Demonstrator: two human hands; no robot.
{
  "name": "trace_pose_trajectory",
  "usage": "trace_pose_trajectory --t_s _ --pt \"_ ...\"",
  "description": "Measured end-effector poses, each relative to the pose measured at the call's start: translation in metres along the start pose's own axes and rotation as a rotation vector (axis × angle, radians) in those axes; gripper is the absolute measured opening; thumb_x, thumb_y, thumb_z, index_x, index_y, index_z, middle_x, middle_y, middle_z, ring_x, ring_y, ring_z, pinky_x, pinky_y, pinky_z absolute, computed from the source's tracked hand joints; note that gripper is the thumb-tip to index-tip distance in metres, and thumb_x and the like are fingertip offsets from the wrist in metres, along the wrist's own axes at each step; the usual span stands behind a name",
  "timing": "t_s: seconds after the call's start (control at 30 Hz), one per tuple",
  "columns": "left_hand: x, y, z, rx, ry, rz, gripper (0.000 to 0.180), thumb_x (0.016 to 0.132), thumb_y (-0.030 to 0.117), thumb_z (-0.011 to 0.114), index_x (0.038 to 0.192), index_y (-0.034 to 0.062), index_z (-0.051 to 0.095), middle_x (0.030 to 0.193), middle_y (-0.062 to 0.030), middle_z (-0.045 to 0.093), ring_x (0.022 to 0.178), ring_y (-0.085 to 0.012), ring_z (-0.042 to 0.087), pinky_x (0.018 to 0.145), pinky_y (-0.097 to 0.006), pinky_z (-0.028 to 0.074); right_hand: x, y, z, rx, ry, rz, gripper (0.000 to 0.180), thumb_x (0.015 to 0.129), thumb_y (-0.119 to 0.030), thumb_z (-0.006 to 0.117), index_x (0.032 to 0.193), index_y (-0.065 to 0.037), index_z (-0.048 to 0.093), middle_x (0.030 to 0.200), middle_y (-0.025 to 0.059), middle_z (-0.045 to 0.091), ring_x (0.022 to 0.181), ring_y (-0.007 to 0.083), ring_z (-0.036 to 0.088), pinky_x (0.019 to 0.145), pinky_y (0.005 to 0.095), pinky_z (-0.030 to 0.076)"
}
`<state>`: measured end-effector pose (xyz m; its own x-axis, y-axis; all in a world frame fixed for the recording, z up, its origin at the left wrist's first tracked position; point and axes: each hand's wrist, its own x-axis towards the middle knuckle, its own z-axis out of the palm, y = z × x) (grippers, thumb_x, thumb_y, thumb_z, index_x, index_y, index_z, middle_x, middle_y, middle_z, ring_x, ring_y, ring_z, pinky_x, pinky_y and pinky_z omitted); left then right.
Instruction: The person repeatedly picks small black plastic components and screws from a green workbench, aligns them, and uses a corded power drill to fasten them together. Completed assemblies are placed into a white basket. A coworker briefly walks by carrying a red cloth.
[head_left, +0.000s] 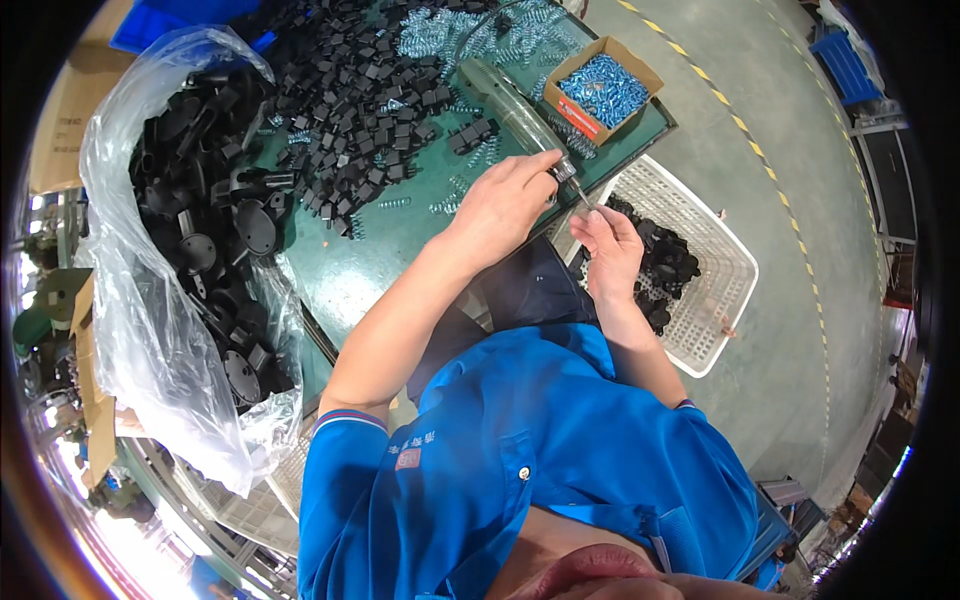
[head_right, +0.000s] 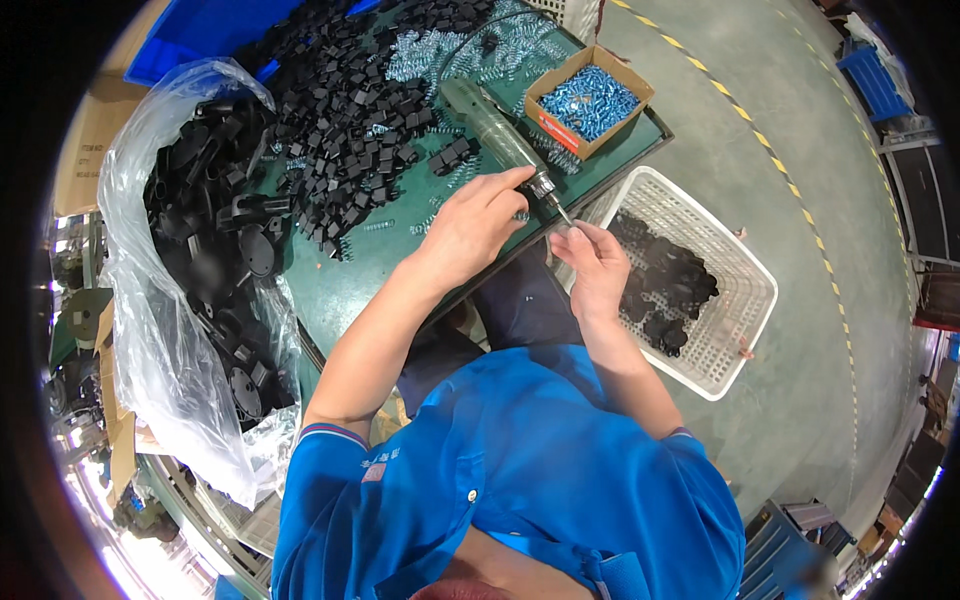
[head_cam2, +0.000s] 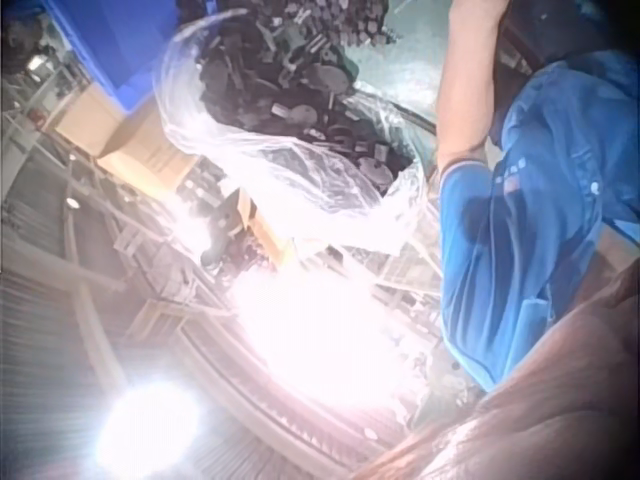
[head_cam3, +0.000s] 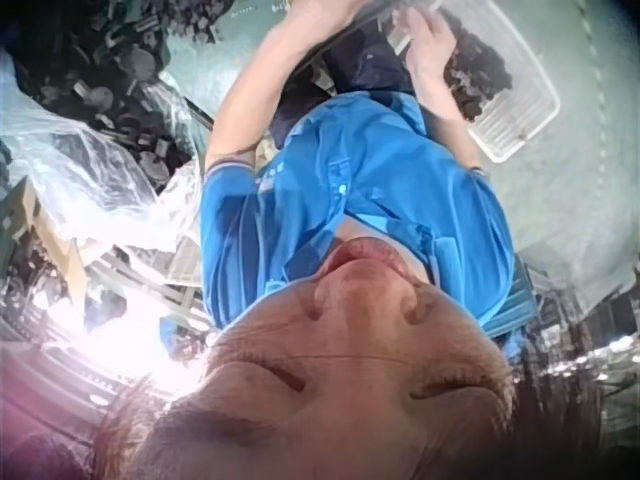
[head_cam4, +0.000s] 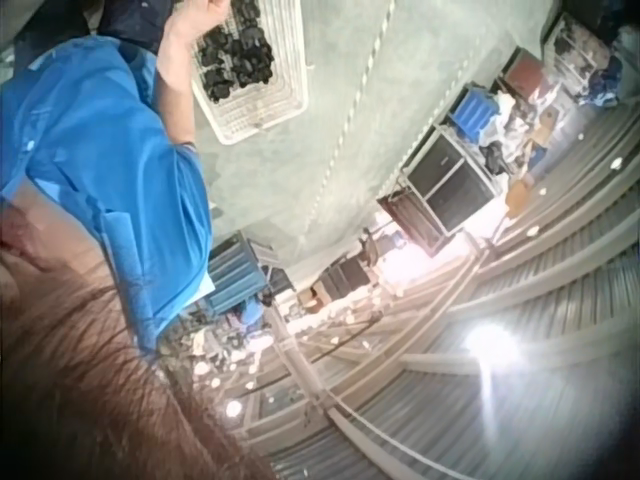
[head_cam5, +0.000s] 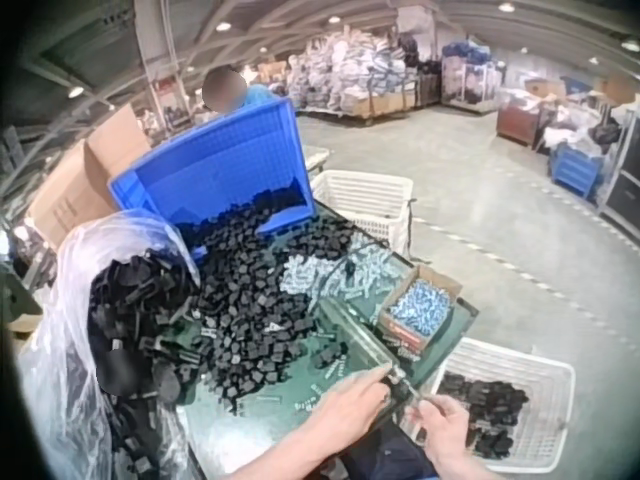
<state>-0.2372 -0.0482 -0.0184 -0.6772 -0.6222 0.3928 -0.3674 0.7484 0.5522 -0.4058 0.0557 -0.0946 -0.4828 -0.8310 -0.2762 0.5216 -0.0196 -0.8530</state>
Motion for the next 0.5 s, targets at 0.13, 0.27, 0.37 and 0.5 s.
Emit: trace_pose_trajectory --t_s 0.13,0.27,0.37,0.5 --pt "0.009 -0.004 0.001 0.036 -0.046 0.002 0.025 0.075 0.002 0.068 0.096 0.0025 0.056 0.126 -0.0163 0.061 0.114 -0.0356 0.058 0.093 -0.043 0.049 0.008 -0.003 0.001 -0.003 0.023 0.004 0.023 0.092 -0.007 0.067 0.109 0.008 0.062 0.096 0.0171 0.070 0.084 0.0257 0.071 0.076 0.0350 0.060" --pt "0.009 -0.008 0.004 -0.016 -0.029 0.006 0.024 0.076 0.004 0.069 0.096 0.0037 0.057 0.122 -0.0156 0.063 0.113 -0.0345 0.059 0.094 -0.044 0.049 0.016 -0.005 0.004 -0.073 0.038 -0.057 0.022 0.092 -0.006 0.066 0.109 0.008 0.062 0.094 0.0168 0.070 0.082 0.0246 0.071 0.075 0.0340 0.060" --pt "0.003 -0.011 0.009 -0.020 -0.050 0.044 0.023 0.076 0.005 0.070 0.095 0.0046 0.057 0.121 -0.0144 0.064 0.113 -0.0334 0.060 0.093 -0.044 0.049 0.022 -0.008 0.001 -0.273 0.013 -0.179 0.021 0.092 -0.007 0.067 0.107 0.007 0.064 0.092 0.0121 0.069 0.079 0.0177 0.068 0.072 0.0285 0.057" --pt "-0.004 -0.008 0.005 -0.033 -0.026 0.070 0.025 0.074 0.005 0.072 0.094 0.0056 0.057 0.119 -0.0122 0.065 0.106 -0.0329 0.062 0.088 -0.043 0.049 0.031 -0.006 -0.005 -0.639 0.036 -0.463 0.014 0.089 -0.006 0.070 0.101 0.001 0.070 0.086 0.0038 0.064 0.077 0.0100 0.060 0.067 0.0242 0.050"
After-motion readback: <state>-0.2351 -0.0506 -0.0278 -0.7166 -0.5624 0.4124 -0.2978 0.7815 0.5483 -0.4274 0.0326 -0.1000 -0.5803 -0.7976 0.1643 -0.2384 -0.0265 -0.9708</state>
